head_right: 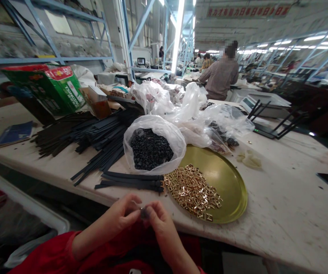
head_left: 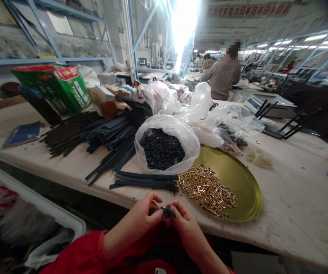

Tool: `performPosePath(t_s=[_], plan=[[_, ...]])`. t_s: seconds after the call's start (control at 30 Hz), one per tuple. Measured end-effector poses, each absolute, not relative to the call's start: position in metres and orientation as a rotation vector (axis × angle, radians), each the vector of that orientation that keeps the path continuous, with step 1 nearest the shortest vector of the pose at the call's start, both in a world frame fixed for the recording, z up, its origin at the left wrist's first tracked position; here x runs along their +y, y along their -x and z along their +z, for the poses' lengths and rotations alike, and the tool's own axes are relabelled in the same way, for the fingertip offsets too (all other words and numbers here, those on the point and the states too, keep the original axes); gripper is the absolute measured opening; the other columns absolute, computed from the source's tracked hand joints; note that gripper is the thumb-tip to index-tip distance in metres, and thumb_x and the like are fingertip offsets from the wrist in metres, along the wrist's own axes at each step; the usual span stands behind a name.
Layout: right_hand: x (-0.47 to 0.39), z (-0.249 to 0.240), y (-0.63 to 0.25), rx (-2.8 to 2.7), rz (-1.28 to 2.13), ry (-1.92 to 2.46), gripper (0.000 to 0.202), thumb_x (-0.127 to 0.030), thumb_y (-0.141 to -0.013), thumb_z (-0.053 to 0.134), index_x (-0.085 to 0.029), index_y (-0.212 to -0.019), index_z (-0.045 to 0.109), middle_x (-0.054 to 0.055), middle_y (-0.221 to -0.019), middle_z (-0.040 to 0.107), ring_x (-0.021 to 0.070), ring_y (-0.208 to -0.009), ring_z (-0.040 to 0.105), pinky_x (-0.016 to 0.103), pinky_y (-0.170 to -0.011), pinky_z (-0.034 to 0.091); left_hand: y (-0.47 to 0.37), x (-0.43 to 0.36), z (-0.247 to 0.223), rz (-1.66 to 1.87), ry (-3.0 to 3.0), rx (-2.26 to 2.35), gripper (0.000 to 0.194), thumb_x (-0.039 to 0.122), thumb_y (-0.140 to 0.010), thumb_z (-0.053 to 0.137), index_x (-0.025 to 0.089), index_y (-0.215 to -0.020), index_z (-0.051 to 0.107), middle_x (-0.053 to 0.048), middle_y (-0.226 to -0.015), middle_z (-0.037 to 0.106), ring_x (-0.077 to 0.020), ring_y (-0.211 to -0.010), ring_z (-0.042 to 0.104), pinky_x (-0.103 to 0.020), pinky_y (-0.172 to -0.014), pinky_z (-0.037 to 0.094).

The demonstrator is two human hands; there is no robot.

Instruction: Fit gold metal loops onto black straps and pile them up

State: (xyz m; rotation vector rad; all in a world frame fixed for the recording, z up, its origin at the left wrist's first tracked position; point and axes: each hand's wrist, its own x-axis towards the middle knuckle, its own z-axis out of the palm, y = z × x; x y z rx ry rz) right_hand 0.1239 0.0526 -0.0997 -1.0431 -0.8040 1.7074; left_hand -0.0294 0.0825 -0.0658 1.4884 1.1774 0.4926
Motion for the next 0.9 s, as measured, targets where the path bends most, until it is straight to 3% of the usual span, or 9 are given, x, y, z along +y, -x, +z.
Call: performPosePath(t_s=[0.1, 0.33, 0.53, 0.67, 0.8, 0.9], plan=[[0.052, -0.107, -0.125, -0.725, 1.903, 0.960, 0.032, -0.045, -0.070, 0.067, -0.019, -0.083, 0.056, -0.004, -0.063, 0.052, 0.0088, -0.055, 0.046, 0.020, -0.055, 0.036, 0.031, 0.082, -0.062, 0.471, -1.603, 1.252, 0.019, 0.031, -0.077, 0.054, 0.016, -0.088, 0.048, 0.001, -0.071, 0.061, -0.0134, -0.064, 0.054, -0.022, -0.057, 0.040], [0.049, -0.107, -0.126, -0.651, 2.086, 0.822, 0.032, -0.039, -0.069, 0.070, -0.017, -0.067, 0.047, -0.005, -0.059, 0.049, 0.0069, -0.051, 0.039, 0.019, -0.052, 0.028, 0.032, 0.080, -0.059, 0.391, -1.676, 1.289, 0.015, 0.030, -0.076, 0.055, 0.017, -0.081, 0.060, 0.000, -0.078, 0.065, -0.0151, -0.072, 0.058, -0.023, -0.064, 0.041], [0.048, -0.103, -0.125, -0.765, 1.880, 0.929, 0.034, -0.042, -0.073, 0.064, -0.018, -0.063, 0.044, -0.006, -0.057, 0.043, 0.0079, -0.053, 0.037, 0.020, -0.054, 0.029, 0.035, 0.076, -0.058, 0.429, -1.396, 1.174, 0.021, 0.034, -0.075, 0.057, 0.014, -0.082, 0.060, -0.001, -0.078, 0.066, -0.0154, -0.073, 0.058, -0.023, -0.065, 0.043], [0.050, -0.101, -0.121, -0.825, 1.762, 1.029, 0.032, -0.045, -0.077, 0.059, -0.019, -0.065, 0.044, -0.005, -0.058, 0.047, 0.0090, -0.055, 0.041, 0.021, -0.056, 0.034, 0.034, 0.070, -0.057, 0.497, -1.161, 1.090, 0.027, 0.039, -0.073, 0.059, 0.013, -0.080, 0.057, -0.003, -0.078, 0.065, -0.0157, -0.073, 0.058, -0.025, -0.067, 0.044], [0.054, -0.106, -0.119, -0.898, 1.556, 1.238, 0.036, -0.044, -0.072, 0.061, -0.022, -0.062, 0.035, -0.007, -0.051, 0.046, 0.0087, -0.048, 0.042, 0.021, -0.048, 0.034, 0.036, 0.066, -0.061, 0.516, -1.104, 1.114, 0.024, 0.033, -0.069, 0.062, 0.013, -0.081, 0.057, -0.003, -0.078, 0.065, -0.0158, -0.073, 0.058, -0.026, -0.067, 0.044], [0.052, -0.111, -0.120, -0.979, 1.448, 1.317, 0.034, -0.044, -0.068, 0.064, -0.022, -0.069, 0.038, -0.008, -0.054, 0.047, 0.0086, -0.045, 0.044, 0.020, -0.044, 0.034, 0.037, 0.064, -0.063, 0.500, -1.068, 1.104, 0.024, 0.032, -0.068, 0.062, 0.012, -0.082, 0.058, -0.002, -0.075, 0.065, -0.0152, -0.072, 0.058, -0.026, -0.068, 0.043]])
